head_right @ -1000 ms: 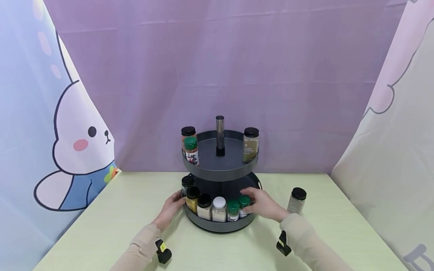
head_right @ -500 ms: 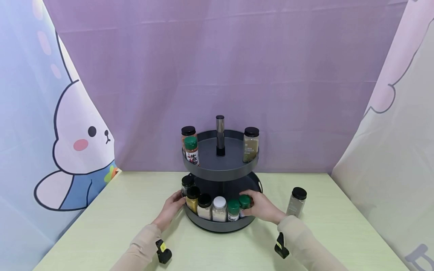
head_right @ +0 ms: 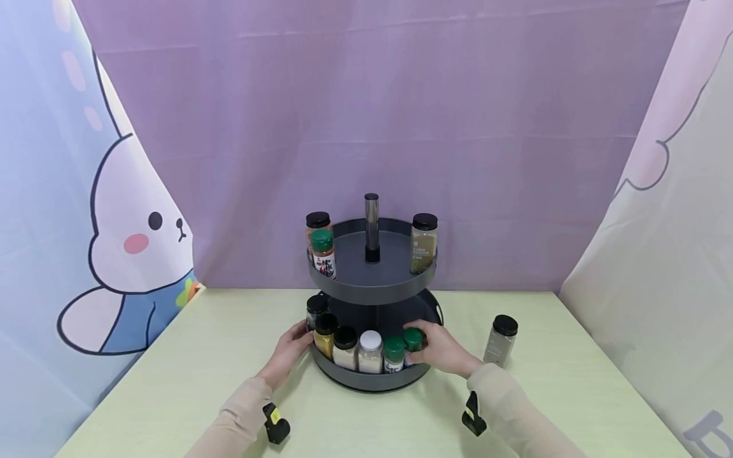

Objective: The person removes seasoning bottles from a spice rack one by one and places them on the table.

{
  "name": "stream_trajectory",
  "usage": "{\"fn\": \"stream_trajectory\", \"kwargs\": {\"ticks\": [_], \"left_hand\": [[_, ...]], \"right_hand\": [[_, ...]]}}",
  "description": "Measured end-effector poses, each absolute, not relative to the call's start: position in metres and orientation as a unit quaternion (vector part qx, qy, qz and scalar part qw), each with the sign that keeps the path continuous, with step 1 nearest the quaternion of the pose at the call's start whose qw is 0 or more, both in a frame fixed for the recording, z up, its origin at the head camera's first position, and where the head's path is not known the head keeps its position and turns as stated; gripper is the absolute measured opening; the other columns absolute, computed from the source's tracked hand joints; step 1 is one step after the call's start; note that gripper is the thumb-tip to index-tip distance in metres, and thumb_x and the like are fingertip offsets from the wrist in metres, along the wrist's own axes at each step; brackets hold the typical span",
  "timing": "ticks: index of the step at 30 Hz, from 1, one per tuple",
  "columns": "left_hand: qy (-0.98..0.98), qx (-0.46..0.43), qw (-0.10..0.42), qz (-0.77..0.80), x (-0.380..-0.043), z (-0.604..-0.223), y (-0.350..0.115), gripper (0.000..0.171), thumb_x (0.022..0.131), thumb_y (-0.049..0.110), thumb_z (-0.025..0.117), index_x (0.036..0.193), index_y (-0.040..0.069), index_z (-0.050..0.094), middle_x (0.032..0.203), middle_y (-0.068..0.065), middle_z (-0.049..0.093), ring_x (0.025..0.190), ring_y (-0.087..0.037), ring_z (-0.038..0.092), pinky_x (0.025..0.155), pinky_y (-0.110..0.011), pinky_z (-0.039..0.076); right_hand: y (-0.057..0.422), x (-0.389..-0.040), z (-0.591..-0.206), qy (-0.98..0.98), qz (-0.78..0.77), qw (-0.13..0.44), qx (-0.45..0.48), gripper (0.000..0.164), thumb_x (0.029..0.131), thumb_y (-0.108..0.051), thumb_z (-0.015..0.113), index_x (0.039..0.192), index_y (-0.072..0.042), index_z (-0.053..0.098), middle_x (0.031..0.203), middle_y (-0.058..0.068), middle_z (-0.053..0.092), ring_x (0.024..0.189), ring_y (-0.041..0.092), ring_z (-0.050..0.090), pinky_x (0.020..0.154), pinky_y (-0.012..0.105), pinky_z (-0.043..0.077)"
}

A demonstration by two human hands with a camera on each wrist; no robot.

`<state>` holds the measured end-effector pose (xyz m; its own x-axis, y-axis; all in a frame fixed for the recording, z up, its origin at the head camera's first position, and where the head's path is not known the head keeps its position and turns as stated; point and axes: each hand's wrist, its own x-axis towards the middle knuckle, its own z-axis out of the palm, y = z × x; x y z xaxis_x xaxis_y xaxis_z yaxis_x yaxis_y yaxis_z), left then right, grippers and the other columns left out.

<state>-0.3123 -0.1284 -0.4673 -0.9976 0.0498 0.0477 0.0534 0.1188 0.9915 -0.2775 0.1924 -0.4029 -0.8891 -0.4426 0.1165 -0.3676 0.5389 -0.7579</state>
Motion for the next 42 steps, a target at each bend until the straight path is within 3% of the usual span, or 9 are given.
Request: {"fn": "stream_trajectory", "kwargs": {"ticks": [42], "left_hand": [[-0.752, -0.037, 0.003, -0.658, -0.3147, -0.4698, -0.1299, 0.056, 0.095, 0.015, 0.049, 0.140, -0.008, 0.027, 0.144, -0.031, 0.030, 0.130, -0.040, 0.030, 0.108, -0.055, 0.029]], "right_hand": [[0.1984, -0.2776, -0.3955, 0.876, -0.425, 0.016, -0.228, 0.056, 0.074, -0.003, 0.072, 0.124, 0.006, 0.049, 0.104, 0.024, 0.061, 0.087, 0.027, 0.062, 0.069, 0.040, 0.059]]}}
